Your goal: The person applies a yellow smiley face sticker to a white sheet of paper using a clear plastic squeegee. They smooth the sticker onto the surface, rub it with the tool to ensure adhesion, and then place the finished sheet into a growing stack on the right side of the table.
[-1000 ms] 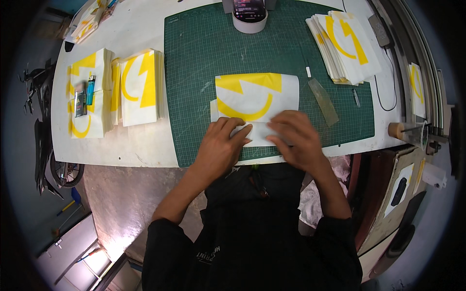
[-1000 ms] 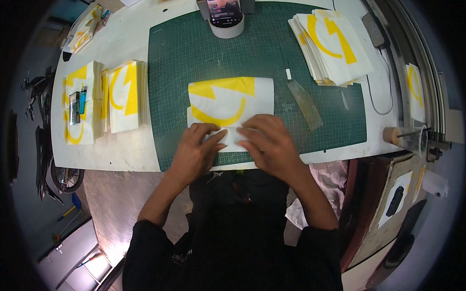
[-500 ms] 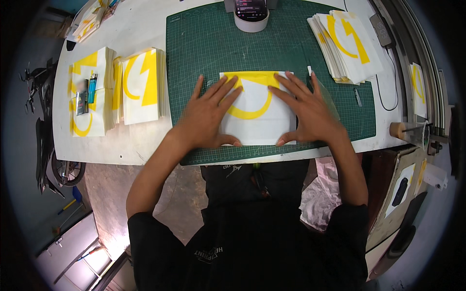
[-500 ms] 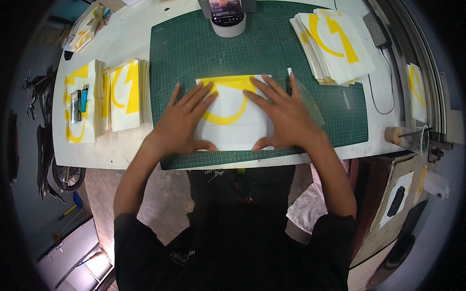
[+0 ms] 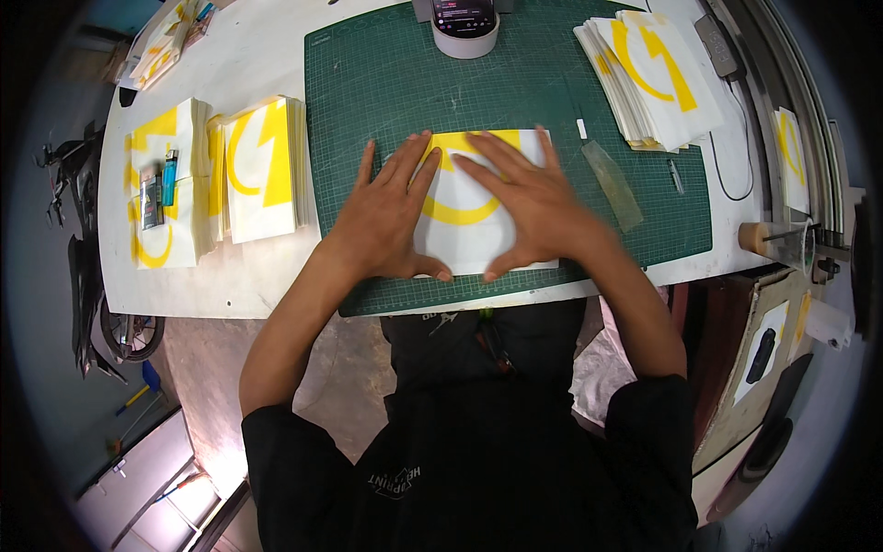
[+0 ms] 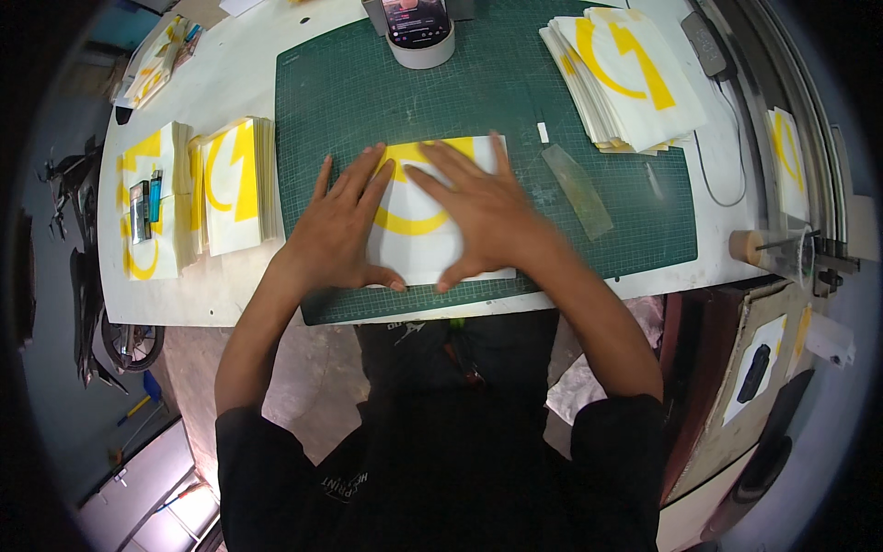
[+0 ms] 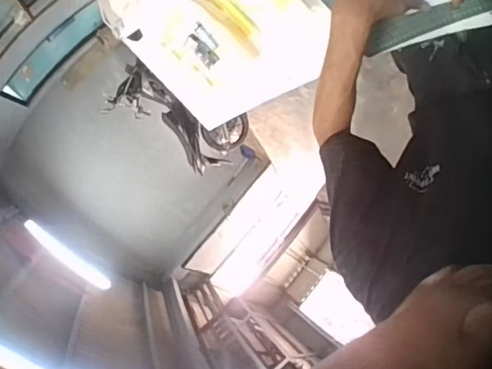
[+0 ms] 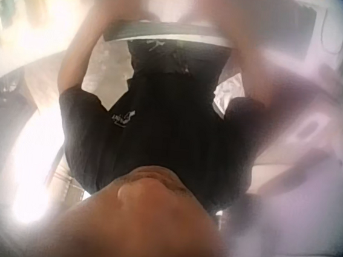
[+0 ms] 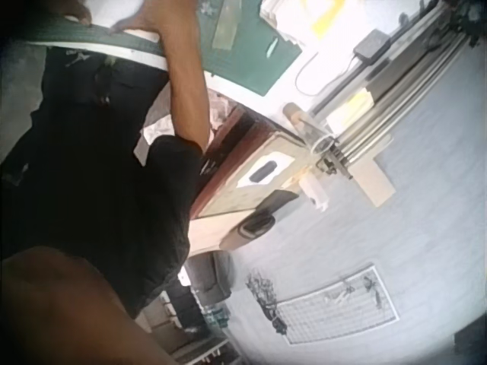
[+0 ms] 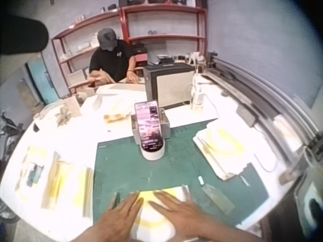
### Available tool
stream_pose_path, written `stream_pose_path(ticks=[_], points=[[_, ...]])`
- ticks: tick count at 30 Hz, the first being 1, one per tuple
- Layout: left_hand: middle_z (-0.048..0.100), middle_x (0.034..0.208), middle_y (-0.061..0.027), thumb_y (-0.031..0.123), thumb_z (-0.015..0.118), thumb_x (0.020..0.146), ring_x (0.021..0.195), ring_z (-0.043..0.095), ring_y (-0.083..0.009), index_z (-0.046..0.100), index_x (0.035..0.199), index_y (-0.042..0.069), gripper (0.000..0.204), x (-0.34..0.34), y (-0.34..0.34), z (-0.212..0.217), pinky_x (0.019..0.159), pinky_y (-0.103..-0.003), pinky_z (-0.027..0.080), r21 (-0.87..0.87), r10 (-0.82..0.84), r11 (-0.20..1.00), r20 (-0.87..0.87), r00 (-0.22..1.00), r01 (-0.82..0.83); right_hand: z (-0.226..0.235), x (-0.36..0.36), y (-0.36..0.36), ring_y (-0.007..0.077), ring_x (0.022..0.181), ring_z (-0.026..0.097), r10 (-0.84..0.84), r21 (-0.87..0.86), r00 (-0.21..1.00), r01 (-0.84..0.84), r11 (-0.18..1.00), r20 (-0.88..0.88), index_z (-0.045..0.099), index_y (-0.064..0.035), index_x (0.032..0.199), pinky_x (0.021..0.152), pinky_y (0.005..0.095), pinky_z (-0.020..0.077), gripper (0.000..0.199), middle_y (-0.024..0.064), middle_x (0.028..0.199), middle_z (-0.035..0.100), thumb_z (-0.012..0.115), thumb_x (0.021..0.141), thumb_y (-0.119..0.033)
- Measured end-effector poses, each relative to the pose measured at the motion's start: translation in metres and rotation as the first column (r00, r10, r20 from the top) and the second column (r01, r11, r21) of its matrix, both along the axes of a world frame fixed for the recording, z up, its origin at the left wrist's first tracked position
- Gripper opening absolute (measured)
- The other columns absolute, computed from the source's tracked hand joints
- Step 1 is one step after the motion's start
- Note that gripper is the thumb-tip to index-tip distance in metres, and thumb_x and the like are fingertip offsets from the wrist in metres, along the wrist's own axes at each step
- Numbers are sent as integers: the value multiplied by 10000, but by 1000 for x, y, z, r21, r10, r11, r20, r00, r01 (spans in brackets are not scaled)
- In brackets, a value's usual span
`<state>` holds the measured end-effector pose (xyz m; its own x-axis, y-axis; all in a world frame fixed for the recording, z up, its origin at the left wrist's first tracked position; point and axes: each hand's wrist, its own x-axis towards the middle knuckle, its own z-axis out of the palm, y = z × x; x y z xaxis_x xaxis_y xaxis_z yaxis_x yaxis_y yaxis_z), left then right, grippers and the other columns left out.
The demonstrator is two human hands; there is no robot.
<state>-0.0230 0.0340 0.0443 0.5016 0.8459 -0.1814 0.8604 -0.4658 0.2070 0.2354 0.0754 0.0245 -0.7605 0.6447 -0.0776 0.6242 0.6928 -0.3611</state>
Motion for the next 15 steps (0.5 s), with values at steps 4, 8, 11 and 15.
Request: stream_pose_path(ticks=[4, 8, 11, 15], points=[[212, 1721, -246, 743, 931, 496, 1613, 199, -390, 260, 1634, 2, 1514, -1, -2, 0, 1297, -641, 126, -12, 32, 999, -23, 999, -32, 19, 57, 0, 326, 1598, 272, -158, 28, 979, 155, 987, 130, 349, -143, 1641, 1279, 702, 42, 1446, 138, 1715, 307, 973, 435, -642], [197, 1724, -257, 692, 939, 535, 1618, 190, -388, 251, 1648, 27, 1467, 1, -3, 0, 1295, -639, 127, -4, 21, 1000, 14, 1000, -21, 28, 62, -4, 327, 1567, 341, -231, 7, 972, 231, 973, 47, 420, -122, 1603, 1283, 672, 120, 1246, 133, 1664, 400, 958, 573, -574], [259, 1707, -243, 612, 913, 654, 1603, 236, -388, 318, 1631, 52, 1274, 2, -14, 2, 1295, -627, 144, 21, -16, 1000, 113, 993, 14, 21, 60, -15, 328, 1522, 414, -205, 7, 961, 210, 978, -185, 549, -92, 1506, 1269, 643, 215, 899, 141, 1554, 534, 903, 749, -425], [493, 1587, -189, 386, 836, 846, 1512, 425, -382, 532, 1507, 67, 794, 15, -39, -11, 1273, -619, 226, 124, -71, 992, 278, 958, 37, 8, 35, -38, 334, 1446, 498, -54, 80, 958, 79, 994, -282, 696, -57, 1329, 1235, 609, 309, 505, 120, 1402, 660, 812, 883, -263]])
